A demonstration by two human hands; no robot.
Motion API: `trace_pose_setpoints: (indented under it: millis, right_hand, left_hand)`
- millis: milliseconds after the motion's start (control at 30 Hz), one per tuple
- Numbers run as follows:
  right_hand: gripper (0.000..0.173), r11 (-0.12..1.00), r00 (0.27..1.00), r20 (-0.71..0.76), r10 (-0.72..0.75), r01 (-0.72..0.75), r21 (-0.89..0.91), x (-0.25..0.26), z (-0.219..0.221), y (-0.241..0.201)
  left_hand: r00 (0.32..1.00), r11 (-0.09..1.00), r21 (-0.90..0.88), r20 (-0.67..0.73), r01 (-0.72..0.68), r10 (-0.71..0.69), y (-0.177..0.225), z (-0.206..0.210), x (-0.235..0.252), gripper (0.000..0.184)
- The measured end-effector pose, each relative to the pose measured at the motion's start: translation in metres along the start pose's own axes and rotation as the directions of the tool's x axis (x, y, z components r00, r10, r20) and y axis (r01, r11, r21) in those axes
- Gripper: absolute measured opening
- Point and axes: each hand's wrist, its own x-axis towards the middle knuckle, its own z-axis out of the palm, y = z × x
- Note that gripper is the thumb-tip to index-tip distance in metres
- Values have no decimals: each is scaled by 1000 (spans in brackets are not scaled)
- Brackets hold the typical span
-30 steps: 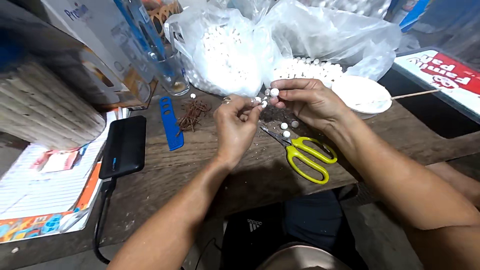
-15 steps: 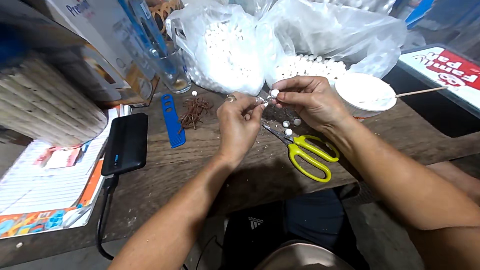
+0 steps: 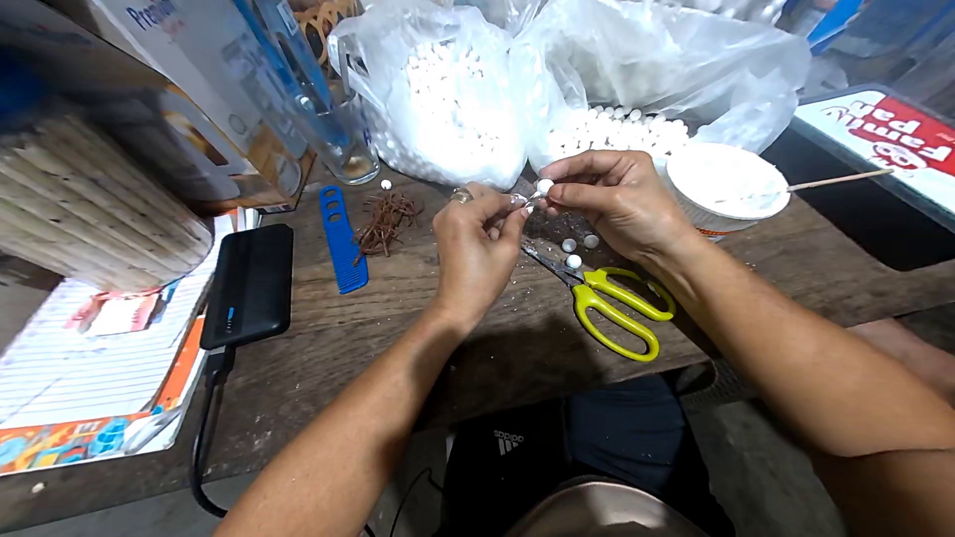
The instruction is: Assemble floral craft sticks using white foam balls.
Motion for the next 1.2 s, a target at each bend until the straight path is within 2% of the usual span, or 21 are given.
trace_pose_setpoints:
  millis: [433,667,867,1100,1200]
  right_hand:
    - [21,1000,1000,10,-9,9,-13,-1,1,1]
    - [18,999,1000,14,-16,17,-46,-3,1,0]
    - [20,996,999,29,-37,39,-80,-3,-1,0]
    - [20,981,994,33,-103,107,-161,-2,-3,0]
    - [20,983,996,25,-86,89,-163,-2,-4,0]
  left_hand:
    - [1000,1000,-17,-19,2,-2,2,0,0,8]
    - [997,997,42,-36,-67,69,2,1,0,9]
    - [997,997,49,-44,-63,66,3,0,1,11]
    - [996,995,43,-25,-87,88,4,0,-1,10]
    - [997,997,18,1,-80,80,5,-1,-1,11]
